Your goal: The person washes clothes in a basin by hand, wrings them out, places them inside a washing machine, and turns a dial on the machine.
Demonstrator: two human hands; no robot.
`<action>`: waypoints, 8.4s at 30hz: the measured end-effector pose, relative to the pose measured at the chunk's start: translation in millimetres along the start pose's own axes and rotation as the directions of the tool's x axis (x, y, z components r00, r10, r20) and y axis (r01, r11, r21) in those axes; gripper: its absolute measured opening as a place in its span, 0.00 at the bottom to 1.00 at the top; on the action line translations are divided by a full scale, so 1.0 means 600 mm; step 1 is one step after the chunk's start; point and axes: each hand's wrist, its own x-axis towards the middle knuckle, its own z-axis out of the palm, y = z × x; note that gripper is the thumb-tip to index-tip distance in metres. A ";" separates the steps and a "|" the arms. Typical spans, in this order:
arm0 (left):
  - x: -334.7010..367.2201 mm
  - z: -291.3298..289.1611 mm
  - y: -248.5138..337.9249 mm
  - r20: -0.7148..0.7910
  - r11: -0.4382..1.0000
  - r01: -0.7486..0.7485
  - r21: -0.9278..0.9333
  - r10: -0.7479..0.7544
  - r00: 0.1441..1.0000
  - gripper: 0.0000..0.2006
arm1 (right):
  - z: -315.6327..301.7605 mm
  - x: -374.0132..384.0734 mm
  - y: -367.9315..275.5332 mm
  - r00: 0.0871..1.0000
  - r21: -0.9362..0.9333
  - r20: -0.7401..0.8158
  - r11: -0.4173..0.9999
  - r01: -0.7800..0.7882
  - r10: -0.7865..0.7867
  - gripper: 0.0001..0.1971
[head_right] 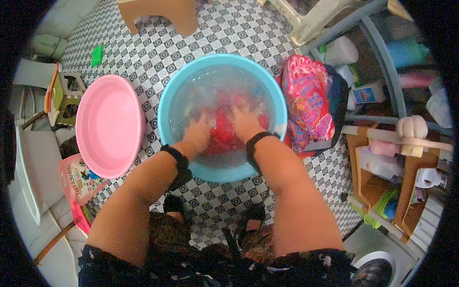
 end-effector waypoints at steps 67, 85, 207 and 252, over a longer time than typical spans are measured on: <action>0.050 0.025 -0.036 0.432 0.967 -0.175 0.183 0.081 0.898 0.24 | 0.033 -0.035 -0.122 0.967 0.473 -0.002 0.853 -0.222 0.253 0.35; 0.059 0.028 -0.024 0.214 0.857 -0.345 0.383 0.281 0.935 0.21 | 0.036 0.004 -0.082 0.939 0.505 -0.221 0.854 -0.121 0.264 0.29; 0.030 0.005 -0.026 0.119 0.916 -0.173 0.363 0.139 0.983 0.28 | -0.030 -0.030 -0.079 0.983 0.193 0.173 0.977 -0.087 0.053 0.25; -0.071 -0.044 -0.083 0.130 -0.335 0.175 -0.926 0.154 0.980 0.28 | -0.149 -0.200 -0.074 0.978 0.627 -0.011 -0.760 0.169 0.208 0.17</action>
